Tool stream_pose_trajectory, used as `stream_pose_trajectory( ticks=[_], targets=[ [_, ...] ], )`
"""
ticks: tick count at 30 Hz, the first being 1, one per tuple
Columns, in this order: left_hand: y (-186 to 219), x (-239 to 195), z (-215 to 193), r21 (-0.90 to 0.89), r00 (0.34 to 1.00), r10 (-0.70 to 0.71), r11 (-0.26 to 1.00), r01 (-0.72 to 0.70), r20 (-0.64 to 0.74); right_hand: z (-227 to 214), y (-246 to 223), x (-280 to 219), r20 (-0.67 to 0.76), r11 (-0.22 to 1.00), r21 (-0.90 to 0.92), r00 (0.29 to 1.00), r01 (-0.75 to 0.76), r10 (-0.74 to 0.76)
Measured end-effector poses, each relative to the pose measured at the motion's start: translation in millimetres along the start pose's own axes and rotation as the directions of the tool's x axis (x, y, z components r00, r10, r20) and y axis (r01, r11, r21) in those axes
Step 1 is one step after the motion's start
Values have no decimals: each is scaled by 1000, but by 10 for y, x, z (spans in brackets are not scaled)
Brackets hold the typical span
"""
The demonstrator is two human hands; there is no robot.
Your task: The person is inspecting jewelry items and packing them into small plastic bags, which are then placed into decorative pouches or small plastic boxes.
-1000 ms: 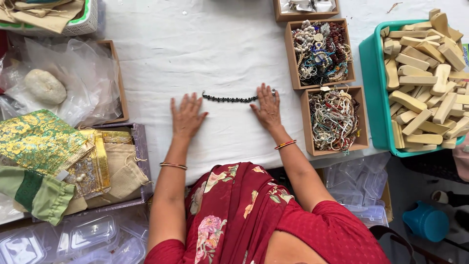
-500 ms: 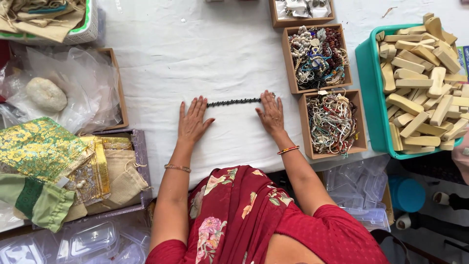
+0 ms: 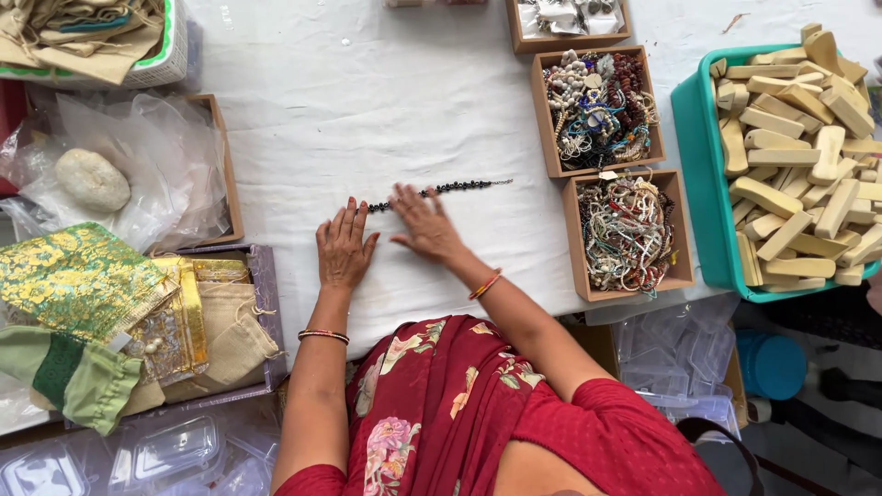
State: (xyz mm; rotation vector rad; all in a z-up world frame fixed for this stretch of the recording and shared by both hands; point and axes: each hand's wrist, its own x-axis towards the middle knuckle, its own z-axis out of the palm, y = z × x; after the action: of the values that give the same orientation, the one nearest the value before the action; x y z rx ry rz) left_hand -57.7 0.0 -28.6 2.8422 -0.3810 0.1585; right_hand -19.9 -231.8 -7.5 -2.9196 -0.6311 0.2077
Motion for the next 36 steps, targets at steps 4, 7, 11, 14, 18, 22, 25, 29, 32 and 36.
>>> stream_pose_trajectory(
  ticks=[4, 7, 11, 14, 18, 22, 25, 29, 32, 36],
  targets=[
    [15, -60, -31, 62, 991, -34, 997, 42, -129, 161, 124, 32, 8, 996, -1, 996, 91, -91],
    [36, -26, -89, 89, 980, -27, 995, 45, -196, 38, 745, -195, 36, 994, -50, 995, -94, 96],
    [44, 13, -101, 113, 981, -22, 993, 44, -193, -152, 1415, -590, -8, 978, -21, 978, -207, 207],
    [26, -5, -91, 119, 981, -16, 992, 40, -195, -118, 1504, -680, 39, 948, -54, 948, -313, 315],
    [29, 24, -126, 115, 990, -17, 993, 33, -137, 23, 1099, -427, -139, 972, -68, 966, -227, 216],
    [16, 15, -84, -14, 999, -43, 999, 42, -28, -20, 184, -62, -21, 999, -33, 1000, -4, 4],
    [15, 46, -69, -15, 996, -90, 996, 90, 18, -162, -124, 3, 146, 997, -71, 988, -36, 46],
    [4, 29, -25, 13, 993, -109, 994, 109, 46, 30, 460, -183, -14, 995, -84, 999, -49, 48],
    [11, 43, -9, -49, 991, -127, 990, 129, 45, -41, 939, -457, -119, 984, -103, 984, -142, 129],
    [-2, 17, -63, -43, 991, -105, 994, 102, -85, -23, 1283, -663, -334, 958, -5, 903, -288, 270]
  ],
)
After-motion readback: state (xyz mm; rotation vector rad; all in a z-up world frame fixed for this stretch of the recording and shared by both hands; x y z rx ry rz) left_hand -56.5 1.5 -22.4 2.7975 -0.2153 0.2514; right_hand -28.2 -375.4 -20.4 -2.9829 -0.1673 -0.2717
